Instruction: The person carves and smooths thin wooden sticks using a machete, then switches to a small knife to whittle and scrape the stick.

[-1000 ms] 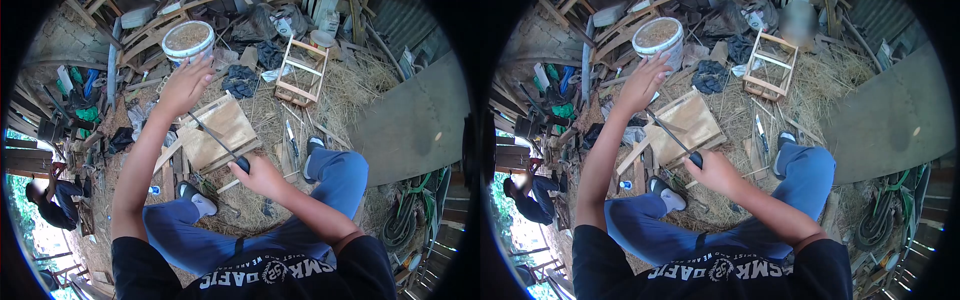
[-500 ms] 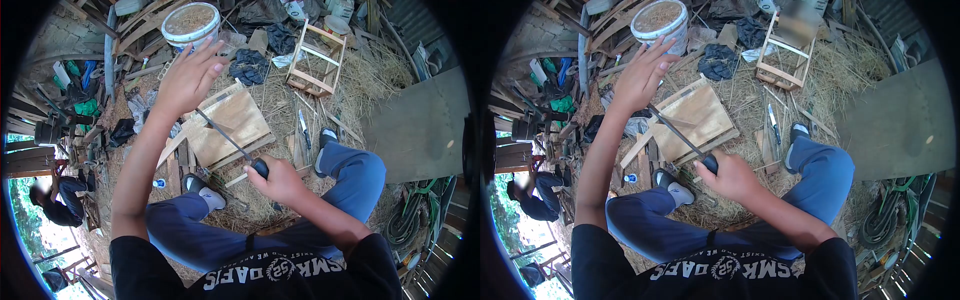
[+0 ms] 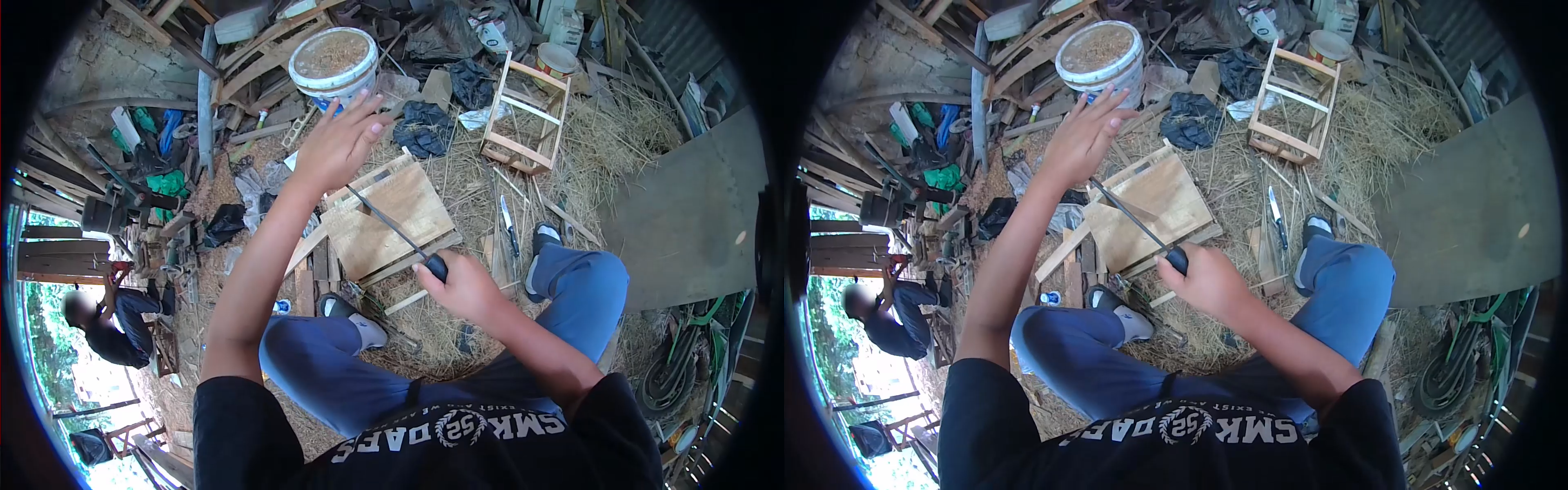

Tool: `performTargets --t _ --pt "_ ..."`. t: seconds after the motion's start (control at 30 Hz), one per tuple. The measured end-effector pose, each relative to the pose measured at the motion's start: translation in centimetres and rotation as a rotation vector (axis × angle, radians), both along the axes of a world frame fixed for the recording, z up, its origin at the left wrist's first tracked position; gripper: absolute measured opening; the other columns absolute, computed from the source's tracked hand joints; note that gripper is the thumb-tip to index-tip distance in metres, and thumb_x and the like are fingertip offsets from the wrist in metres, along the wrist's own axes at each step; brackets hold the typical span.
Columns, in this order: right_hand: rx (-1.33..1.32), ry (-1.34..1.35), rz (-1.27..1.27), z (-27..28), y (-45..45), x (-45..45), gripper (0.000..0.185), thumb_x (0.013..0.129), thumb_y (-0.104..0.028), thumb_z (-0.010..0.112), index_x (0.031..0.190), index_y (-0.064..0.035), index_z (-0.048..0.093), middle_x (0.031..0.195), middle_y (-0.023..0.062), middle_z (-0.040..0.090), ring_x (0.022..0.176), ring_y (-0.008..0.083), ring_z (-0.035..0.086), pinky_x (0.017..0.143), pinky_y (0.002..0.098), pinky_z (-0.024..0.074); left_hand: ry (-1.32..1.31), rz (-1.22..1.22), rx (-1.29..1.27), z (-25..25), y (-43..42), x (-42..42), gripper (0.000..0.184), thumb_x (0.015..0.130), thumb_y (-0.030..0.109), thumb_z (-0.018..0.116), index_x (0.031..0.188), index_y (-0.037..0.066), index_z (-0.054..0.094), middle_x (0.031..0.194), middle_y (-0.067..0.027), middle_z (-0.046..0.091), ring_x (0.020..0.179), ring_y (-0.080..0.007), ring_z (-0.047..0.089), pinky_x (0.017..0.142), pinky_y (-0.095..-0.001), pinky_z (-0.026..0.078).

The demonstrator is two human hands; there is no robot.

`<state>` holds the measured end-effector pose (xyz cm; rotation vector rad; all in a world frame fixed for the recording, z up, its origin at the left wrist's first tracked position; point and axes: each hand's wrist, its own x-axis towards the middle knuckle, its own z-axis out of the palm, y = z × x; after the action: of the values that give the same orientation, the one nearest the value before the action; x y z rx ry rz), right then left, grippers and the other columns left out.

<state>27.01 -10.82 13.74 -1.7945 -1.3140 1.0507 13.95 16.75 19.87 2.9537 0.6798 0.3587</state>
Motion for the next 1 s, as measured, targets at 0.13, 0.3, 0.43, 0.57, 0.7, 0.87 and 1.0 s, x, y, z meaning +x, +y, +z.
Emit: performTargets --t 0.13,0.3,0.43,0.57,0.7,0.87,1.0 --pt "0.009 -0.051 0.0 -0.4 -0.2 0.2 0.049 0.096 -0.044 0.068 0.087 0.0037 0.07 0.073 0.0286 0.067 0.073 0.0474 0.07 0.07 0.0528 0.0559 0.024 -0.025 -0.025 -1.8 0.5 -0.2 0.057 0.115 0.043 0.024 0.137 0.013 0.067 0.165 -0.012 0.045 0.159 -0.0313 0.028 0.131 -0.0547 0.015" --pt "0.04 -0.133 0.012 -4.0 -0.2 -0.1 0.047 0.096 -0.044 0.069 0.088 0.0019 0.07 0.075 0.027 0.068 0.073 0.0477 0.069 0.07 0.0524 0.0558 -0.035 -0.016 -0.085 -7.2 0.9 -1.3 0.054 0.115 0.042 0.026 0.138 0.013 0.066 0.167 -0.0113 0.042 0.16 -0.0305 0.028 0.13 -0.0556 0.014" --pt "-0.015 -0.083 0.008 -4.6 0.6 -0.4 0.047 0.096 -0.045 0.068 0.088 0.0012 0.071 0.075 0.0269 0.068 0.073 0.0472 0.07 0.07 0.0521 0.0559 0.037 0.013 -0.094 -7.4 2.4 -0.8 0.053 0.114 0.041 0.027 0.139 0.014 0.065 0.167 -0.0109 0.041 0.16 -0.03 0.027 0.13 -0.0556 0.014" --pt "-0.016 -0.065 0.028 -4.6 1.0 0.2 0.046 0.095 -0.046 0.067 0.091 -0.0008 0.073 0.081 0.0263 0.072 0.08 0.046 0.072 0.073 0.0536 0.0585 0.007 0.006 -0.082 -7.6 2.2 -0.9 0.053 0.114 0.041 0.027 0.139 0.014 0.065 0.167 -0.0108 0.041 0.16 -0.0307 0.027 0.13 -0.0556 0.014" --pt "-0.047 -0.114 0.064 -5.1 1.0 0.0 0.045 0.095 -0.047 0.067 0.095 -0.0026 0.074 0.082 0.0255 0.073 0.08 0.0455 0.072 0.075 0.0526 0.0592 0.02 0.017 -0.173 -8.9 1.4 -2.1 0.057 0.114 0.043 0.026 0.141 0.01 0.065 0.168 -0.0142 0.039 0.16 -0.0368 0.024 0.129 -0.0591 0.012" --pt "-0.102 -0.118 0.103 -7.5 2.1 -0.9 0.044 0.093 -0.047 0.067 0.099 -0.0041 0.075 0.083 0.025 0.073 0.08 0.0451 0.073 0.077 0.0521 0.0597 -0.012 0.055 -0.137 -9.8 2.0 -3.5 0.052 0.114 0.039 0.029 0.141 0.014 0.064 0.169 -0.0127 0.038 0.16 -0.034 0.025 0.129 -0.0599 0.014" --pt "-0.069 -0.113 0.13 -7.3 2.6 -0.9 0.043 0.093 -0.046 0.068 0.1 -0.0041 0.075 0.083 0.0251 0.073 0.079 0.0455 0.072 0.076 0.0524 0.0593 -0.049 0.073 -0.155 -9.6 2.2 -3.8 0.053 0.114 0.039 0.028 0.14 0.014 0.065 0.168 -0.0127 0.039 0.16 -0.0345 0.025 0.129 -0.0591 0.014"
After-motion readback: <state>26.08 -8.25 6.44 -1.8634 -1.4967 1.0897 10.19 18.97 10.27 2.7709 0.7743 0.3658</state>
